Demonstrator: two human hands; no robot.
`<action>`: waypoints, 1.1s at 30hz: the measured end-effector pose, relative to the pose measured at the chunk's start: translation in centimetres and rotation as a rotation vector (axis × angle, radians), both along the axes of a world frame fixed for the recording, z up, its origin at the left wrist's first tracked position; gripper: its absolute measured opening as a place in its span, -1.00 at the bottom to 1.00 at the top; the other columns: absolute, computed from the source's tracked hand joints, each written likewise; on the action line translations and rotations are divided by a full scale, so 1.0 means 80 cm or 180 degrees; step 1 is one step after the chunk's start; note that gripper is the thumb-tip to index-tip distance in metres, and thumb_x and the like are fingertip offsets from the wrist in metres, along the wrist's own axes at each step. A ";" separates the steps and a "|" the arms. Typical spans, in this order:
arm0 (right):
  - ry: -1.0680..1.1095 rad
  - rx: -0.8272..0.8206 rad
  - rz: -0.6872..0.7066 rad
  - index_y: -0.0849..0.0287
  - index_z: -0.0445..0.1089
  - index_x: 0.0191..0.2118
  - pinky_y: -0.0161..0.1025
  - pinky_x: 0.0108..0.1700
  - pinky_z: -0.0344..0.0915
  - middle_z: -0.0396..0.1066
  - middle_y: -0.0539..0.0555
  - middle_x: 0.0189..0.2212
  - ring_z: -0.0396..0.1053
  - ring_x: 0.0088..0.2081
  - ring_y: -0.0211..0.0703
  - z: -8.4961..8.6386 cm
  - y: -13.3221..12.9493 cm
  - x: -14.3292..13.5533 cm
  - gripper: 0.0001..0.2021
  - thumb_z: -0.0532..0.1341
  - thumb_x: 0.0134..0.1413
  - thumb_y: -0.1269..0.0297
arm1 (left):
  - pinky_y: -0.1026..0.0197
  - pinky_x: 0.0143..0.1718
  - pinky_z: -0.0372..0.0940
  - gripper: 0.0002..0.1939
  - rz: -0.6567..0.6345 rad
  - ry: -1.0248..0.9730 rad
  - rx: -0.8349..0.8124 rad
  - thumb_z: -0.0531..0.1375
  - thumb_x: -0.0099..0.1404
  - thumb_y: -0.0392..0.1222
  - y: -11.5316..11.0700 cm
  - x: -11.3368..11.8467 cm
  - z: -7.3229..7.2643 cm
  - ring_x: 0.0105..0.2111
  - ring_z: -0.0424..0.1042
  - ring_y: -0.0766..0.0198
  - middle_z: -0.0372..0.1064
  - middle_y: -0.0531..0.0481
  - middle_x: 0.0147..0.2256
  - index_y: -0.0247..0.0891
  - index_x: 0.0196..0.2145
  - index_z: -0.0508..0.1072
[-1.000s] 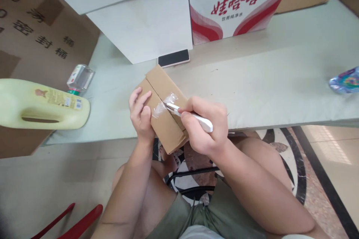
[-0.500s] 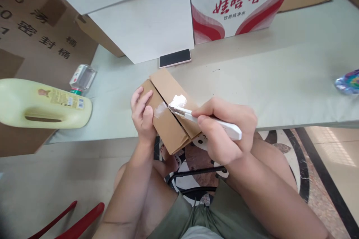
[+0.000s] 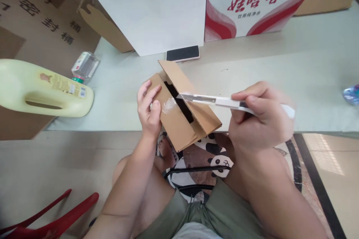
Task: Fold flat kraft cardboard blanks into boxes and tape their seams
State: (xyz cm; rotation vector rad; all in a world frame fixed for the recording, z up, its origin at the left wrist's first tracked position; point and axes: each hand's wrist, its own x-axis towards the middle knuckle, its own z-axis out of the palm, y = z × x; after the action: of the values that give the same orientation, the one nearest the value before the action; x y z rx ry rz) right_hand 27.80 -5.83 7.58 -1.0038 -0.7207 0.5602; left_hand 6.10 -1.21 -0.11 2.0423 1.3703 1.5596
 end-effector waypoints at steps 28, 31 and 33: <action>0.0940 -0.0201 0.1034 0.08 0.37 -0.75 -0.27 -0.84 -0.24 -0.13 -0.08 -0.94 -0.18 -0.88 -0.33 -0.010 0.022 0.023 -0.90 0.14 -0.41 0.30 | -0.14 0.28 0.18 -0.54 0.0073 0.0031 0.0021 0.02 0.45 0.11 0.000 -0.002 0.002 0.25 0.26 -0.02 0.29 -0.20 0.20 -0.18 0.05 0.53; 0.0909 -0.0178 0.1087 0.06 0.32 -0.74 -0.26 -0.83 -0.23 -0.13 -0.09 -0.93 -0.18 -0.87 -0.32 -0.015 0.023 0.029 -0.91 0.17 -0.39 0.26 | -0.14 0.28 0.18 -0.53 0.0089 0.0038 0.0015 0.02 0.45 0.12 -0.001 -0.002 0.002 0.25 0.26 -0.02 0.29 -0.20 0.20 -0.18 0.05 0.53; 0.0847 -0.0118 0.1151 0.04 0.30 -0.72 -0.25 -0.81 -0.23 -0.16 -0.11 -0.92 -0.19 -0.86 -0.32 -0.018 0.023 0.031 -0.90 0.19 -0.36 0.24 | -0.14 0.28 0.18 -0.53 0.0091 0.0034 -0.0002 0.02 0.45 0.13 -0.001 -0.002 0.002 0.25 0.26 -0.02 0.29 -0.19 0.20 -0.17 0.05 0.53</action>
State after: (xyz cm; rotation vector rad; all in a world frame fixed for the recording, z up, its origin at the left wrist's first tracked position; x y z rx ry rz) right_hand 30.31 -3.99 6.11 -0.8156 -0.6575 1.0051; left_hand 5.91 -1.25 0.08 2.0425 1.4096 1.5615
